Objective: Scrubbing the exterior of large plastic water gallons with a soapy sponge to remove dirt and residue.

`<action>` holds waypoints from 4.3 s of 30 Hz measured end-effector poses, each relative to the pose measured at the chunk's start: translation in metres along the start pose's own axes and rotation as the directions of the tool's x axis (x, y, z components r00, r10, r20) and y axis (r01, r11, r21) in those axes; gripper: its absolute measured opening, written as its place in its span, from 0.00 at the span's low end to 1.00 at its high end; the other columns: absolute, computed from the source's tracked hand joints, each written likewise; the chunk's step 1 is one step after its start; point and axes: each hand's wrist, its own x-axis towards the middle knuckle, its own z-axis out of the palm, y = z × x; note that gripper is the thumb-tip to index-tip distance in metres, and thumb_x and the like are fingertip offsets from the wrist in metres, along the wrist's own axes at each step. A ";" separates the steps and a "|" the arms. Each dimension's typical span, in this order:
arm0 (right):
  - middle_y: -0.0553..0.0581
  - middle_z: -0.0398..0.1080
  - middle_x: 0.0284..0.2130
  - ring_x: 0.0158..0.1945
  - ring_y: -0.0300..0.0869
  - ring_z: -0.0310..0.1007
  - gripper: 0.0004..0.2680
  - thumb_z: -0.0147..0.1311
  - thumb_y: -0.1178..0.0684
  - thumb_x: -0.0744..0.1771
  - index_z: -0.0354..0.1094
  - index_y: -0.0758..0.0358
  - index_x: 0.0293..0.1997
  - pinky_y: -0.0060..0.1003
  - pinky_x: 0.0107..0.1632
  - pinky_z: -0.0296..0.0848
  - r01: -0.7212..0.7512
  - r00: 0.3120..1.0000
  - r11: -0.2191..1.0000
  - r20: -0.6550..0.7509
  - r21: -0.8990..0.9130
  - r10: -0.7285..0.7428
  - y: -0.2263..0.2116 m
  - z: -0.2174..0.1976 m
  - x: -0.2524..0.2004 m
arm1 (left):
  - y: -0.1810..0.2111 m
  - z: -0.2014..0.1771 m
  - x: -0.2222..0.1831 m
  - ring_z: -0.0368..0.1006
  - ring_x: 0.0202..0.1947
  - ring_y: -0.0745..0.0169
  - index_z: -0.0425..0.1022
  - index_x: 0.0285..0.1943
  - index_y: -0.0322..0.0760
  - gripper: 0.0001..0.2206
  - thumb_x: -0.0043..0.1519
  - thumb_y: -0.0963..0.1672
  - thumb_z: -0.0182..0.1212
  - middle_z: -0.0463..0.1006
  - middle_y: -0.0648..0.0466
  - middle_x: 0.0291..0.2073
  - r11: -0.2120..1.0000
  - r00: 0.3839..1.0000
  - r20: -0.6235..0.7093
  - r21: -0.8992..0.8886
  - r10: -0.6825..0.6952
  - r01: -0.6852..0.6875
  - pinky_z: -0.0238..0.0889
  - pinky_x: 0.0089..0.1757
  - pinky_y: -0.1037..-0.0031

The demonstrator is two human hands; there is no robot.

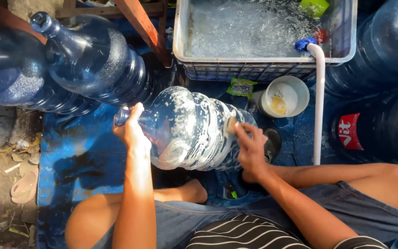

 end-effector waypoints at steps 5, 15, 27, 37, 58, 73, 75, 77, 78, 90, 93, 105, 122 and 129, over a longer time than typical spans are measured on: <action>0.64 0.68 0.42 0.42 0.58 0.70 0.21 0.54 0.67 0.63 0.68 0.64 0.65 0.46 0.49 0.68 -0.245 0.969 0.969 0.021 0.034 0.244 -0.043 0.015 0.015 | -0.015 -0.002 0.004 0.77 0.33 0.62 0.73 0.41 0.37 0.19 0.45 0.33 0.75 0.78 0.51 0.30 0.996 0.978 -0.185 -0.011 -0.094 0.093 0.69 0.36 0.68; 0.50 0.63 0.35 0.34 0.48 0.70 0.10 0.48 0.45 0.66 0.71 0.49 0.49 0.50 0.45 0.52 -0.186 0.960 0.709 0.029 -0.680 0.280 -0.005 0.057 0.095 | -0.017 0.013 -0.009 0.78 0.36 0.59 0.74 0.41 0.36 0.18 0.44 0.31 0.71 0.75 0.47 0.30 0.992 0.990 -0.067 0.007 -0.122 0.123 0.73 0.39 0.68; 0.52 0.61 0.37 0.43 0.51 0.66 0.22 0.58 0.50 0.62 0.69 0.55 0.64 0.49 0.50 0.55 -0.282 0.929 0.875 0.115 -0.393 0.351 -0.086 0.030 0.028 | -0.016 -0.007 0.010 0.77 0.29 0.62 0.73 0.34 0.33 0.16 0.41 0.31 0.67 0.75 0.50 0.24 0.995 0.995 0.032 -0.025 -0.092 0.093 0.75 0.36 0.71; 0.59 0.66 0.49 0.53 0.61 0.65 0.21 0.56 0.60 0.64 0.69 0.49 0.66 0.53 0.50 0.60 -0.243 0.919 0.967 0.300 -0.081 0.257 -0.012 0.006 0.033 | -0.022 -0.023 0.011 0.82 0.34 0.53 0.73 0.45 0.32 0.22 0.42 0.30 0.68 0.78 0.43 0.30 0.999 0.961 0.276 -0.049 0.032 -0.019 0.75 0.39 0.69; 0.53 0.68 0.52 0.58 0.55 0.66 0.23 0.52 0.60 0.67 0.64 0.37 0.70 0.53 0.61 0.56 -0.493 0.841 0.869 0.272 0.032 0.467 -0.001 0.035 0.020 | -0.015 -0.015 0.009 0.81 0.34 0.61 0.75 0.43 0.37 0.21 0.42 0.33 0.73 0.81 0.47 0.30 0.987 0.971 0.233 0.158 -0.061 0.024 0.75 0.41 0.69; 0.61 0.68 0.51 0.57 0.58 0.68 0.22 0.49 0.66 0.67 0.66 0.48 0.69 0.52 0.61 0.65 -0.383 0.920 0.906 0.159 0.179 0.358 -0.027 0.011 0.034 | -0.012 -0.028 0.014 0.78 0.36 0.50 0.68 0.41 0.33 0.25 0.35 0.32 0.72 0.73 0.44 0.27 0.981 0.770 0.635 -0.182 0.062 0.071 0.72 0.50 0.63; 0.62 0.69 0.50 0.55 0.57 0.69 0.21 0.50 0.66 0.67 0.68 0.49 0.67 0.50 0.60 0.67 -0.326 0.944 0.931 0.099 0.165 0.314 -0.010 0.008 0.027 | -0.010 -0.029 0.020 0.77 0.38 0.49 0.66 0.40 0.34 0.26 0.34 0.32 0.72 0.72 0.45 0.28 0.968 0.719 0.691 -0.225 0.079 0.110 0.69 0.56 0.62; 0.60 0.64 0.51 0.56 0.58 0.61 0.21 0.41 0.63 0.71 0.59 0.47 0.74 0.65 0.66 0.46 -0.548 0.829 0.830 0.198 0.100 0.523 0.019 0.004 0.007 | -0.010 -0.032 0.023 0.78 0.39 0.46 0.66 0.39 0.35 0.24 0.36 0.32 0.72 0.72 0.46 0.28 0.966 0.683 0.724 -0.233 0.093 0.115 0.68 0.58 0.62; 0.60 0.64 0.51 0.56 0.58 0.61 0.21 0.41 0.63 0.71 0.59 0.47 0.74 0.65 0.66 0.46 -0.546 0.831 0.832 0.197 0.103 0.521 0.021 0.007 0.007 | -0.010 -0.031 0.022 0.78 0.39 0.46 0.66 0.39 0.35 0.24 0.36 0.32 0.72 0.72 0.46 0.28 0.966 0.682 0.725 -0.234 0.097 0.112 0.68 0.58 0.62; 0.56 0.67 0.45 0.46 0.55 0.68 0.21 0.47 0.63 0.70 0.64 0.46 0.72 0.53 0.60 0.61 -0.515 0.851 0.856 0.148 0.047 0.504 -0.005 0.009 -0.016 | -0.005 -0.012 0.007 0.79 0.33 0.64 0.76 0.46 0.34 0.21 0.45 0.33 0.78 0.81 0.46 0.29 0.992 0.993 0.071 0.077 0.094 -0.099 0.72 0.41 0.76; 0.54 0.68 0.50 0.51 0.56 0.71 0.20 0.52 0.57 0.68 0.64 0.48 0.70 0.61 0.59 0.57 -0.668 0.733 0.740 0.106 -0.074 0.672 -0.056 0.011 -0.020 | -0.005 -0.009 0.003 0.78 0.30 0.65 0.77 0.42 0.35 0.20 0.43 0.32 0.76 0.80 0.47 0.26 0.990 0.998 -0.016 0.125 0.063 -0.060 0.72 0.39 0.76; 0.51 0.58 0.40 0.46 0.49 0.60 0.17 0.37 0.37 0.70 0.70 0.43 0.60 0.51 0.51 0.46 -0.359 0.877 0.821 0.140 -0.443 0.460 -0.012 0.063 0.077 | 0.024 0.025 -0.024 0.75 0.33 0.68 0.79 0.39 0.39 0.14 0.44 0.36 0.69 0.76 0.56 0.31 0.960 0.935 -0.307 0.154 -0.178 0.233 0.70 0.39 0.71; 0.49 0.78 0.46 0.63 0.49 0.70 0.19 0.46 0.33 0.59 0.74 0.21 0.53 0.61 0.65 0.53 -0.710 0.336 0.500 0.385 -0.496 0.859 0.070 0.060 0.077 | 0.000 0.009 -0.012 0.77 0.30 0.68 0.78 0.41 0.38 0.21 0.37 0.33 0.68 0.79 0.52 0.25 0.971 0.996 -0.091 0.238 0.010 0.012 0.70 0.36 0.77; 0.71 0.67 0.38 0.47 0.67 0.70 0.18 0.52 0.44 0.67 0.72 0.58 0.62 0.59 0.51 0.60 -0.604 0.767 0.774 0.126 -0.193 0.630 -0.073 0.022 0.016 | 0.016 0.021 -0.009 0.77 0.33 0.67 0.77 0.38 0.33 0.19 0.37 0.32 0.67 0.74 0.53 0.29 0.990 0.942 -0.335 0.129 -0.007 0.053 0.70 0.38 0.75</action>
